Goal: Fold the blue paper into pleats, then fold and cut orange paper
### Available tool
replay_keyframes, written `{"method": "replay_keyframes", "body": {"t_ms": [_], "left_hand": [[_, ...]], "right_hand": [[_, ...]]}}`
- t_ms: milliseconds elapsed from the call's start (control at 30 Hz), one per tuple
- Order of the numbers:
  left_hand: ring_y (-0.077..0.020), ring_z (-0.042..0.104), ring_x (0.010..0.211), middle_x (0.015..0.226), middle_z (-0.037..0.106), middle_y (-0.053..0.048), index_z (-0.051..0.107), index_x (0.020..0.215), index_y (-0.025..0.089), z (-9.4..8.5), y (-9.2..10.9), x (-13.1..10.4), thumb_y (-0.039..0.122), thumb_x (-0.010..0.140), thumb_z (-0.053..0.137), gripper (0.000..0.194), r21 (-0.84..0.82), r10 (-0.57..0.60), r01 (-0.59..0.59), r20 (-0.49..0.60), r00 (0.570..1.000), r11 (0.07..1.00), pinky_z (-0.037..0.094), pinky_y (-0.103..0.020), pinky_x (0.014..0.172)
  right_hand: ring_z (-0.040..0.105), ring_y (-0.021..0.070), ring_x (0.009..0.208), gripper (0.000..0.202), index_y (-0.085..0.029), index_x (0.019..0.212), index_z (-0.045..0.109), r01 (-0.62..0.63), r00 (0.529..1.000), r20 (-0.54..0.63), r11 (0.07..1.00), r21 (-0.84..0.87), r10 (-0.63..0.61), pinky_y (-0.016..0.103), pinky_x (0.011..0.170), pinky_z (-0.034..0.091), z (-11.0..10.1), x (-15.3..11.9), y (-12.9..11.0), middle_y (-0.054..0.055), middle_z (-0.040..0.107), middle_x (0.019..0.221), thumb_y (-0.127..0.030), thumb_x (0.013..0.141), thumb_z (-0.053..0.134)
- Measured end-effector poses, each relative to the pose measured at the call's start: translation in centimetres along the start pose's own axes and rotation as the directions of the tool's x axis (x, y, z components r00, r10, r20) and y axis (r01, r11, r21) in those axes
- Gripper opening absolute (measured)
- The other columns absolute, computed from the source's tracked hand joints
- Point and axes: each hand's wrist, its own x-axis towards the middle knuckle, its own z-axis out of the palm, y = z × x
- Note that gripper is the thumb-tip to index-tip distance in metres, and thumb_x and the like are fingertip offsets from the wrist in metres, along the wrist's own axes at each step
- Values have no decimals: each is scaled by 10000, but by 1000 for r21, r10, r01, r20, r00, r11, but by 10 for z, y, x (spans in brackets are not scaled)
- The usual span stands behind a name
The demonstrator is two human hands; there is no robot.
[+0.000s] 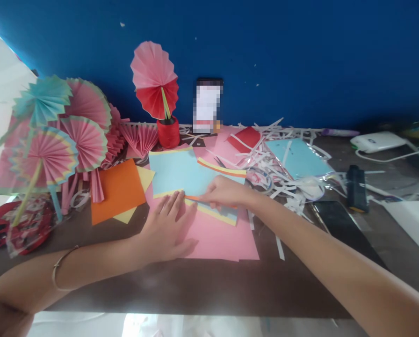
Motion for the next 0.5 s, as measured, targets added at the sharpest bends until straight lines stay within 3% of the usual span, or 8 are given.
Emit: {"method": "replay_keyframes", "body": {"t_ms": [200, 400, 500], "left_hand": [[-375, 249, 1309, 1402, 316, -222, 324, 1350, 129, 0, 1, 0, 602, 813, 311, 716, 22, 0, 0, -9, 1000, 1000, 179, -495, 1033], [-346, 260, 1310, 1389, 335, -241, 320, 1328, -9, -1, 2, 2, 616, 806, 265, 816, 66, -40, 40, 8, 999, 997, 151, -455, 1070], [-340, 270, 1307, 1394, 332, -231, 316, 1331, -16, -3, 3, 3, 616, 801, 257, 827, 76, -52, 51, 16, 998, 996, 141, -469, 1075]], "right_hand": [[447, 94, 408, 480, -157, 508, 557, -18, 1000, -16, 1000, 11, 18, 219, 402, 318, 6, 2, 3, 31, 577, 497, -613, 659, 556], [452, 87, 414, 374, -153, 484, 538, -6, 1000, -15, 1000, 23, 7, 209, 408, 317, 10, 1, 1, 30, 586, 510, -465, 685, 580], [418, 72, 382, 345, -154, 476, 523, -10, 1000, -13, 999, 33, 11, 205, 385, 299, 11, 0, 0, 21, 580, 503, -421, 689, 571]]}}
